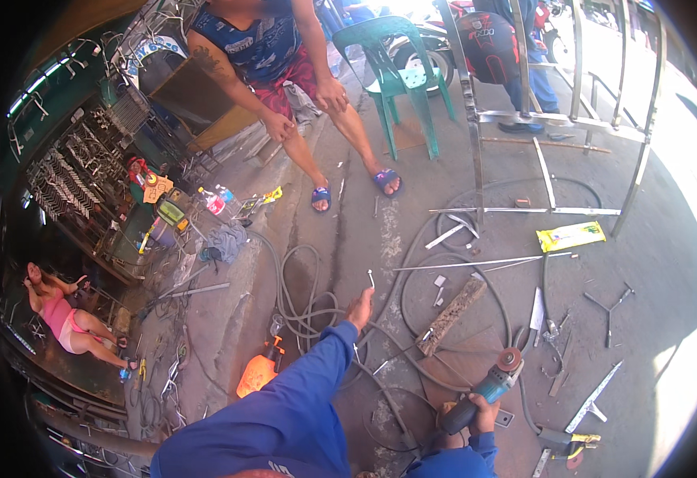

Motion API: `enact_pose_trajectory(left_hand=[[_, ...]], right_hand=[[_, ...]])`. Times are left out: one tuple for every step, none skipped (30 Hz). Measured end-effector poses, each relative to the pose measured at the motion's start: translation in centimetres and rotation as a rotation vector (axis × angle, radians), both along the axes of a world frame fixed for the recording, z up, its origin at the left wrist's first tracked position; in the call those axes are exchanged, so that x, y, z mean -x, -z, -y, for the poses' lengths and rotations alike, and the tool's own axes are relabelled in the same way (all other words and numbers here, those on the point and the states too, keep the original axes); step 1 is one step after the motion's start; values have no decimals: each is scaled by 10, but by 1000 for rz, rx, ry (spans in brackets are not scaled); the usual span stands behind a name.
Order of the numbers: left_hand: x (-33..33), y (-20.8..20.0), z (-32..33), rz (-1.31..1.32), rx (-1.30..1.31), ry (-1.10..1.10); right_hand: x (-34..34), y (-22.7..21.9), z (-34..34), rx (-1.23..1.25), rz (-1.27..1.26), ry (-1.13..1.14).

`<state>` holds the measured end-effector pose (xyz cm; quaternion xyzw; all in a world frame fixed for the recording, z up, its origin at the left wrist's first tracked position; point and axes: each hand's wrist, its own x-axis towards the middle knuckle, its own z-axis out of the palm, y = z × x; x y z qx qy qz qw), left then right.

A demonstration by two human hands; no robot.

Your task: The person uses a manual metal bending machine to bend a curved metal rod, marks it with a marker, and then uses an angle grinder to smooth the edges. The person also handles a small metal piece and interacts with another person in the workshop.

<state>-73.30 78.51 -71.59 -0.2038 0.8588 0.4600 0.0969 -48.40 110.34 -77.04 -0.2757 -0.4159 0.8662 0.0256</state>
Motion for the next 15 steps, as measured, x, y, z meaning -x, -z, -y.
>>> enact_pose_trajectory(left_hand=[[0, -2, -2, 6, 3, -15], [-1, -4, -5, -38, 13, 4], [0, -7, -7, -74, 12, 14], [-2, -9, -10, -61, 5, 6], [-4, -11, -12, -13, -20, -18], [-5, -13, -15, -39, 2, -5], [-7, -14, -17, -29, 8, -10], [-8, -16, -19, -8, 3, -24], [-10, -17, -20, -20, 23, -1], [-10, -19, -21, -22, 32, 11], [-10, -20, -22, -22, 38, 10], [-10, -22, -23, -23, 32, 21], [-10, -23, -23, -22, 19, 18], [-10, -23, -24, -2, -4, 16], [-9, -23, -24, -24, 15, 27]], right_hand=[[-1, 2, -1, -9, -5, 5], [-3, 3, -1, -15, -13, 10], [-3, 4, -1, -11, -40, 18], [-5, 5, -1, -9, -21, 19], [-6, 5, -1, 1, -10, 21], [-6, 5, -1, 13, 27, 31], [-8, 5, -1, 13, 2, 21], [-8, 4, -1, 15, -1, 17], [-9, 3, -1, 25, 1, 12], [-9, 1, -1, 15, 0, 13], [-10, 0, -1, 13, -2, 11], [-10, -2, -2, 12, 5, 11], [-10, -4, -2, 0, 1, -1], [-10, -5, -2, -11, 6, -9], [-10, -6, -1, -19, 25, -8]])
